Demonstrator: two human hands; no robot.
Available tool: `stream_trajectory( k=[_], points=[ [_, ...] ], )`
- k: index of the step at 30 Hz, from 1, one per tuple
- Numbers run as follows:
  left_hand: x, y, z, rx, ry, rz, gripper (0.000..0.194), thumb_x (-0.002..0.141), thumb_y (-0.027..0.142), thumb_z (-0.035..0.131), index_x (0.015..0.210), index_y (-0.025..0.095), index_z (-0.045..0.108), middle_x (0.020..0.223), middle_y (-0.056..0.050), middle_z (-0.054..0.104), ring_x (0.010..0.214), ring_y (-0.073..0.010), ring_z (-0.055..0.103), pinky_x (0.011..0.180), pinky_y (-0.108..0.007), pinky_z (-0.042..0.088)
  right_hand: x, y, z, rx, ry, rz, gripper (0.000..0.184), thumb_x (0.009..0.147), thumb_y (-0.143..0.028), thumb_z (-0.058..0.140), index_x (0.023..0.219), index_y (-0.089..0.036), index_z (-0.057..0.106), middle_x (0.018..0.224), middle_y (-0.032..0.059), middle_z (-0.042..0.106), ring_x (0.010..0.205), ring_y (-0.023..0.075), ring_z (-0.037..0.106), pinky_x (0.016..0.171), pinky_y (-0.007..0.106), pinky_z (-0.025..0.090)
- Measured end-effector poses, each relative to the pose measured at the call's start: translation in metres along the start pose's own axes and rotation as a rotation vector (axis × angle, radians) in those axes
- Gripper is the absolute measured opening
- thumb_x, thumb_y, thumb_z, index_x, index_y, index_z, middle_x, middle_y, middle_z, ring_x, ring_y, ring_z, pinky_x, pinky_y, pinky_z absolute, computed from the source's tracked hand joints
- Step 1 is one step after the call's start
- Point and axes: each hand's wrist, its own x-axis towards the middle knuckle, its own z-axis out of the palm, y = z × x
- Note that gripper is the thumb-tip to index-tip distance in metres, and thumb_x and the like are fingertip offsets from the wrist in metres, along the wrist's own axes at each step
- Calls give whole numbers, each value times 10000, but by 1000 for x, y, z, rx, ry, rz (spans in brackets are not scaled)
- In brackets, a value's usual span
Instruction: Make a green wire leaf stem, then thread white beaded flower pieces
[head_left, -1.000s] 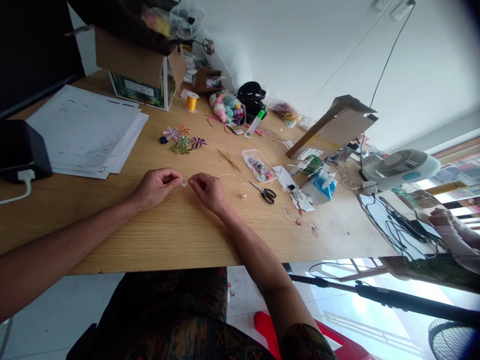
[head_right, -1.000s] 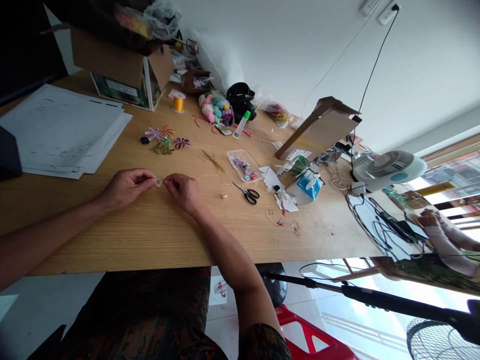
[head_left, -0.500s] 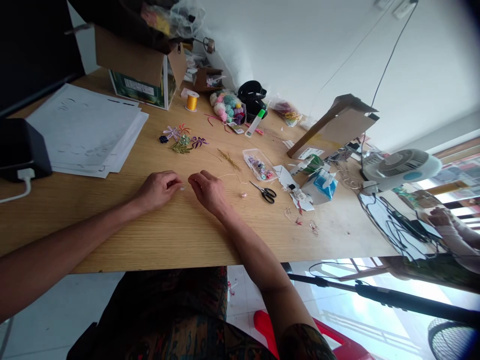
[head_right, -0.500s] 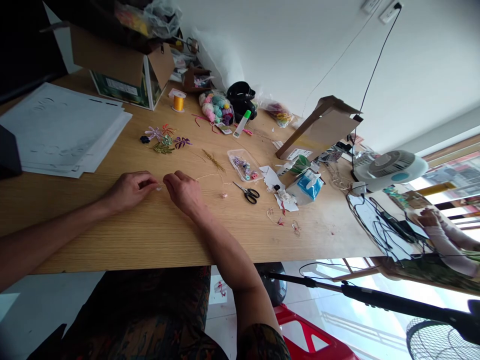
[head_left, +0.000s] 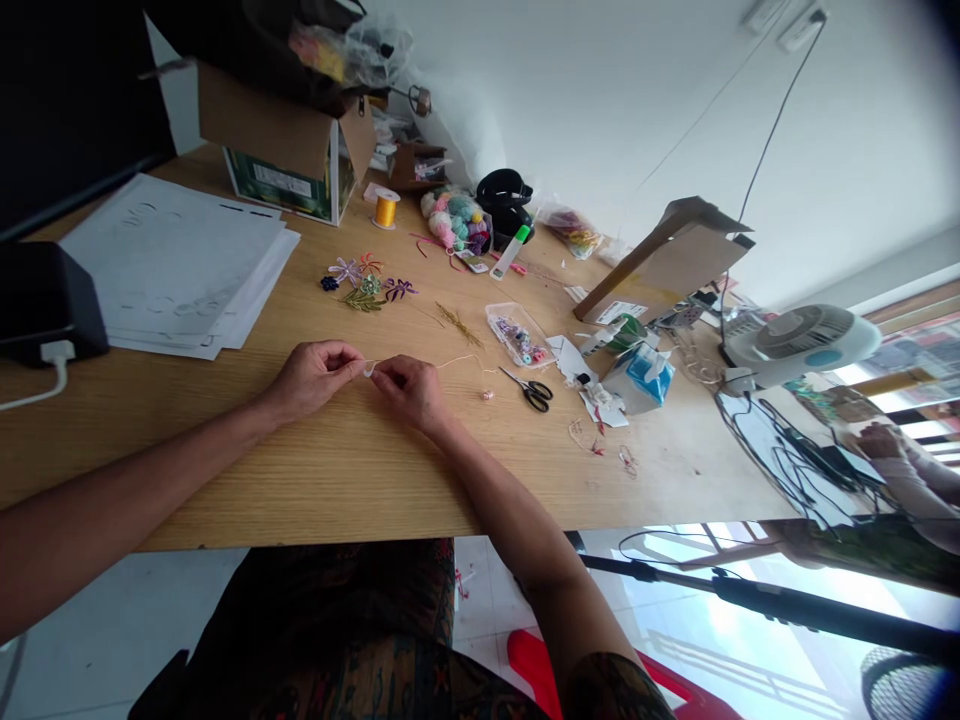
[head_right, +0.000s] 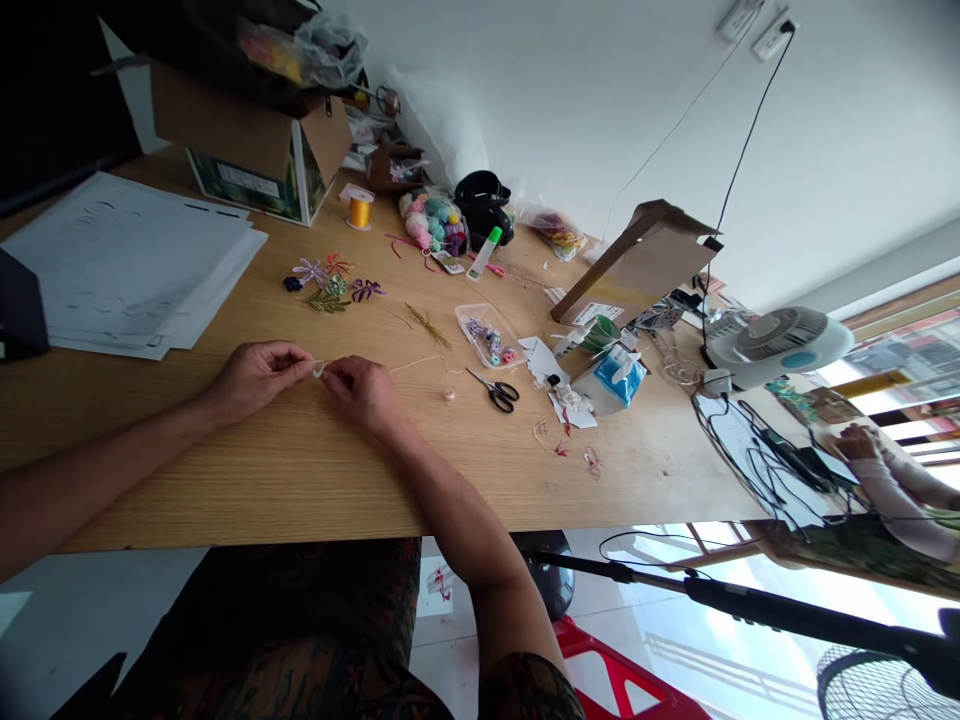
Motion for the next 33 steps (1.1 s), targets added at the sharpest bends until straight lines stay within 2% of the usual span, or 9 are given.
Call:
stream_trajectory(
  k=[4,9,11,14,18,21,27,33],
  points=[
    [0,-2,1,60,53,-5,208,757,395,605,699,198,639,708,-32,698,647,-163,605,603,-261,476,-4,-6,2,-62,-6,-37,204,922,-275,533,892,-163,701,784,21,654,686,101,567,649,216,418],
    [-1,-11,2,261,90,53,176,792,349,565,703,209,622,678,-15,673,602,-153,574,589,-262,439,-6,-17,-5,-390,-81,-116,244,965,-262,466,890,-195,688,837,47,648,716,131,567,637,244,394],
    [-1,-13,2,361,71,109,165,806,315,545,703,205,613,694,-22,662,618,-156,572,605,-267,426,-6,-21,-9,-493,-100,-139,258,977,-262,444,892,-201,680,862,60,643,738,150,569,623,258,381],
    [-1,-14,2,434,-25,209,183,836,278,505,724,193,622,755,-41,666,691,-170,600,653,-277,429,-5,-22,-13,-519,-87,-140,254,986,-267,432,935,-222,676,901,62,637,782,162,579,622,260,380],
    [-1,-14,4,342,-138,294,203,858,274,501,760,189,657,790,-43,675,727,-167,617,696,-279,448,1,-12,-16,-307,-50,-75,213,971,-278,475,959,-221,680,916,43,646,811,136,596,685,233,421],
    [-1,-12,6,197,-147,276,195,841,307,540,742,196,667,760,-33,672,714,-158,615,684,-267,461,6,-3,-14,-67,-33,-39,158,934,-238,534,916,-183,681,874,31,661,805,114,595,741,218,437],
    [-1,-4,3,15,-63,62,179,774,368,610,746,203,673,738,-23,688,695,-165,611,676,-264,474,4,0,-7,229,-38,84,172,876,-285,586,846,-144,680,706,-11,601,623,81,490,598,199,376],
    [-1,2,2,-144,77,-67,159,693,357,679,677,199,668,663,-11,651,607,-147,554,598,-254,439,-2,-13,1,358,-15,233,280,855,-382,592,837,-120,688,537,-61,402,497,56,313,485,207,243]
  ],
)
